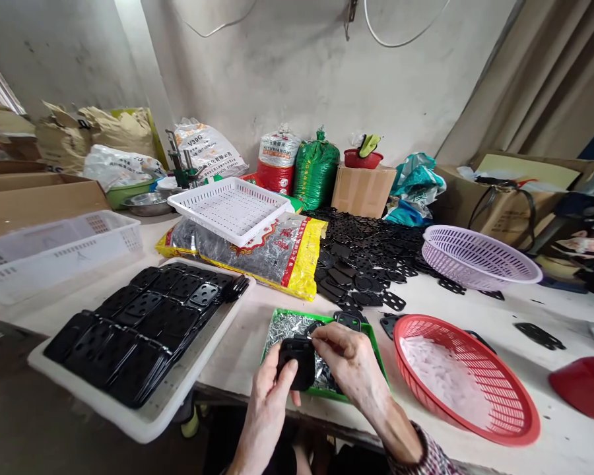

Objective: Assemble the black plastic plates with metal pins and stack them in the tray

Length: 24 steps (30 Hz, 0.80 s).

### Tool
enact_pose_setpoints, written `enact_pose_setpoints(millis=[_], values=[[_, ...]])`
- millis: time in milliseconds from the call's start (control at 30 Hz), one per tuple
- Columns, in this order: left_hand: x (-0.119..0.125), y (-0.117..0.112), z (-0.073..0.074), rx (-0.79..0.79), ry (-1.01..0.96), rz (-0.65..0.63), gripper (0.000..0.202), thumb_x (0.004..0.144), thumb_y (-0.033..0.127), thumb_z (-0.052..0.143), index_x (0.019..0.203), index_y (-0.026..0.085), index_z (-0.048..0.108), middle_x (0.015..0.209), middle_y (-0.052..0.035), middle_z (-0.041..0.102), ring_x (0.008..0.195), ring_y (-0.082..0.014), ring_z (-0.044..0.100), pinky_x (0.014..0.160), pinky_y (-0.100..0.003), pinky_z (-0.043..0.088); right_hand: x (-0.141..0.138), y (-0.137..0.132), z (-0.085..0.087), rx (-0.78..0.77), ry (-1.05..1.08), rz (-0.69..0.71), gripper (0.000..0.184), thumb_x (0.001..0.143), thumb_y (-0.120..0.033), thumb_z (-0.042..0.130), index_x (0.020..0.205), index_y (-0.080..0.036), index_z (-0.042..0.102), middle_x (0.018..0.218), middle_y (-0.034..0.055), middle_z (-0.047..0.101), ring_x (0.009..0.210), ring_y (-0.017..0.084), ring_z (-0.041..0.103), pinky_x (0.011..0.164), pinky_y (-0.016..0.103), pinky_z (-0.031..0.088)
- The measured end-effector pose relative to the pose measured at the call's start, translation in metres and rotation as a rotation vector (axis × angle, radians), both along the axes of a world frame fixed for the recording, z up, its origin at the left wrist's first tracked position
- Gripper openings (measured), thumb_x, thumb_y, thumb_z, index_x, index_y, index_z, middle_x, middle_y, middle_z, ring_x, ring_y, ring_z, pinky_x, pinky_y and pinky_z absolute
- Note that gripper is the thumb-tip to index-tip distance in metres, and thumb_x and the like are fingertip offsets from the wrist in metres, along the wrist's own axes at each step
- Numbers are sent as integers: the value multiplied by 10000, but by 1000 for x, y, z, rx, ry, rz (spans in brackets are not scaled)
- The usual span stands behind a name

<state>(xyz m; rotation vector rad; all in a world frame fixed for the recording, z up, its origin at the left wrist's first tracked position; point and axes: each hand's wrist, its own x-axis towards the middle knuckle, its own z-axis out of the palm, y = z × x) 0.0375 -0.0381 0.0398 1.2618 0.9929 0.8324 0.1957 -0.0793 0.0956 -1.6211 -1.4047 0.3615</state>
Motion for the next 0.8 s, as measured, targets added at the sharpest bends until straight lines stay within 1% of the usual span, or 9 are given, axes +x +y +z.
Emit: enact_pose_setpoints(millis=[167, 233, 333, 433, 500, 567, 633, 733, 800], values=[[-2, 0, -1, 41, 95, 29, 751, 780, 648, 624, 1339, 148, 575, 819, -33, 619, 618, -200, 599, 771, -389, 521, -1, -2, -1, 22, -97, 29, 234, 878, -137, 513, 779, -203, 714, 800, 36, 712, 719, 168, 666, 658, 243, 472], [-4, 0, -1, 53, 111, 26, 761, 780, 640, 633, 1350, 139, 572, 812, -38, 621, 619, -201, 592, 772, -397, 520, -1, -2, -1, 19, -130, 16, 247, 878, -126, 501, 791, -200, 720, 813, 43, 719, 726, 173, 671, 666, 249, 476], [-5, -1, 0, 0, 32, -41, 717, 811, 606, 639, 1365, 158, 560, 902, -61, 645, 631, -181, 583, 685, -358, 529, -1, -4, 3, -7, -68, 19, 229, 874, -150, 518, 781, -196, 722, 797, 41, 723, 720, 174, 671, 659, 247, 478], [-4, -2, 5, -69, -106, -132, 648, 833, 567, 652, 1347, 179, 575, 1005, -84, 656, 651, -166, 577, 568, -299, 509, 0, -8, 13, -65, 52, 52, 202, 856, -181, 554, 731, -193, 712, 731, 24, 714, 676, 166, 660, 617, 235, 468], [-2, -2, 10, -74, -128, -78, 647, 810, 561, 688, 1325, 180, 593, 979, -78, 666, 639, -161, 572, 569, -291, 513, 1, -10, 20, -62, 45, 31, 208, 854, -182, 549, 724, -193, 710, 722, 22, 710, 669, 166, 657, 616, 238, 464], [-1, 2, 15, -50, -125, 30, 639, 779, 563, 721, 1278, 177, 621, 919, -62, 673, 612, -154, 562, 586, -287, 517, 5, -10, 21, -35, -21, -13, 218, 868, -177, 532, 756, -194, 718, 768, 29, 722, 702, 169, 666, 649, 244, 470], [0, 8, 21, -19, -174, 88, 556, 781, 551, 726, 1184, 173, 658, 855, -45, 670, 601, -148, 544, 549, -262, 489, 9, -10, 16, -52, -120, -53, 230, 883, -161, 518, 789, -199, 726, 821, 38, 736, 741, 172, 678, 678, 246, 473], [3, 15, 28, -3, -264, 71, 419, 798, 508, 729, 1047, 174, 683, 785, -19, 653, 598, -134, 512, 491, -224, 439, 13, -7, 1, -173, -358, -104, 258, 891, -115, 507, 775, -205, 719, 807, 42, 733, 695, 161, 670, 633, 239, 445], [7, 16, 31, -16, -283, 42, 426, 779, 498, 753, 1042, 170, 691, 771, -13, 647, 609, -137, 516, 486, -222, 442, 15, -6, -5, -231, -493, -129, 252, 887, -91, 513, 779, -208, 708, 773, 34, 718, 635, 145, 648, 576, 235, 405]])
